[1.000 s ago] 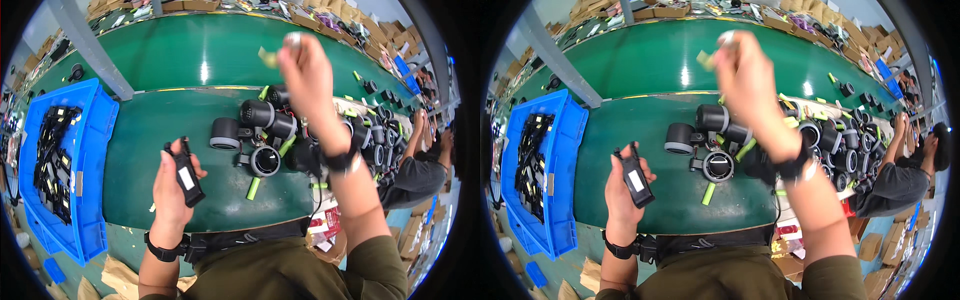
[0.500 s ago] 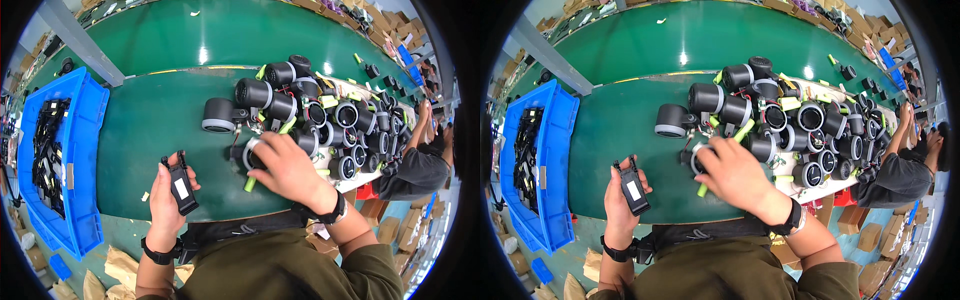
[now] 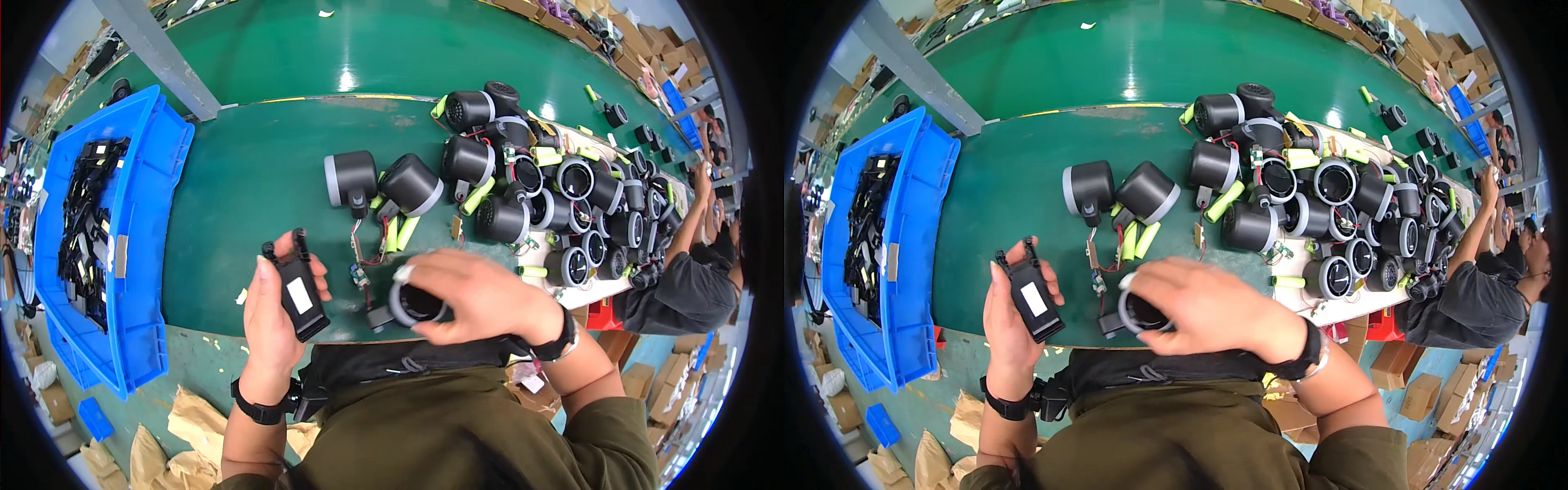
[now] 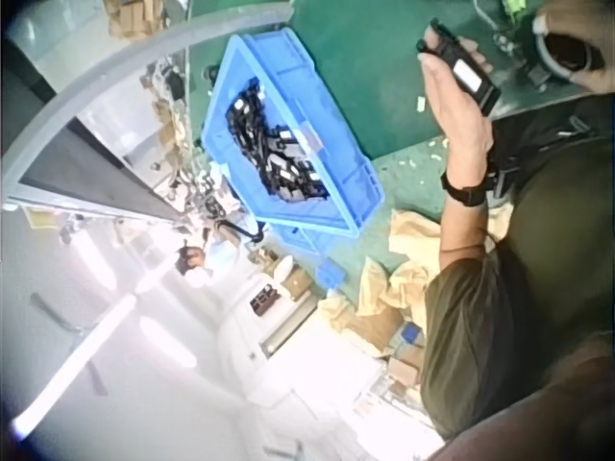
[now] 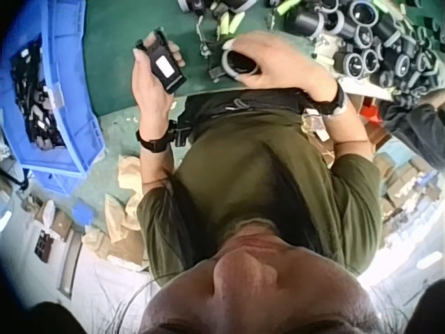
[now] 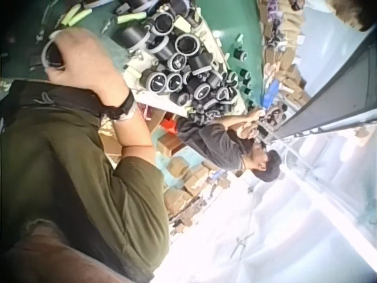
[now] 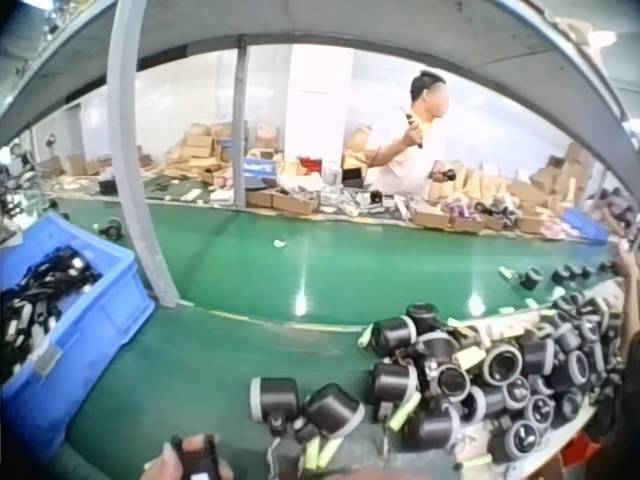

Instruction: Assembling electronic components with batteries and wires into plastic housings on a production line.

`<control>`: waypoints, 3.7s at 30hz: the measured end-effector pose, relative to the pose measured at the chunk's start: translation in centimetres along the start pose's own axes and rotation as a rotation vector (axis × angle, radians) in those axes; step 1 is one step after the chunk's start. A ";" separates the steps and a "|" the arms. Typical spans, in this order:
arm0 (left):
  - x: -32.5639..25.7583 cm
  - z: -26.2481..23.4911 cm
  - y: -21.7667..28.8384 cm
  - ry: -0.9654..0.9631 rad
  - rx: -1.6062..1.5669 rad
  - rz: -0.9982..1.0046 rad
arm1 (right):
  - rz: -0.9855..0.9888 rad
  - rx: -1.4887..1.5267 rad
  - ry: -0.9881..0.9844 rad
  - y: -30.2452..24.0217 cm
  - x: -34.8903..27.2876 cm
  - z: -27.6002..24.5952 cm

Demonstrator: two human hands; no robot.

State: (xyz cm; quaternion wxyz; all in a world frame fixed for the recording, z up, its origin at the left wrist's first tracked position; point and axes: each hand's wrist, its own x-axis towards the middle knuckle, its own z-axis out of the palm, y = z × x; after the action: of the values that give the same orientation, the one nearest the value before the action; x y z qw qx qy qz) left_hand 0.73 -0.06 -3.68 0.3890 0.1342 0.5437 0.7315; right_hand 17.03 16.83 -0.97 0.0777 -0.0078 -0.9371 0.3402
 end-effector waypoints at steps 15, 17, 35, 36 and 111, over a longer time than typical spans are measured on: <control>9.1 8.2 -2.3 -0.233 0.426 -0.095 | 0.185 1.551 0.669 3.6 -6.7 -6.2; 8.5 7.4 -2.2 -0.259 0.414 -0.111 | 0.274 1.153 0.481 3.5 -6.8 -6.5; 1.6 -4.2 -0.2 0.223 -0.022 -0.073 | -0.097 -0.484 0.334 1.6 6.9 0.9; 1.4 -4.3 -0.2 0.239 -0.046 -0.082 | -0.061 -0.374 0.366 0.7 6.6 1.5; -1.5 -2.5 1.6 -0.210 0.751 -0.097 | 0.103 0.409 -0.263 1.1 5.9 2.4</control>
State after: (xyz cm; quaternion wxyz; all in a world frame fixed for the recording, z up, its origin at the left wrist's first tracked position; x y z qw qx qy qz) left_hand -0.52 -3.05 -2.89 0.4004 0.3156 0.7363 0.4449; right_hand 10.79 16.54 -2.60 -0.0623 0.0045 -0.8492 0.5244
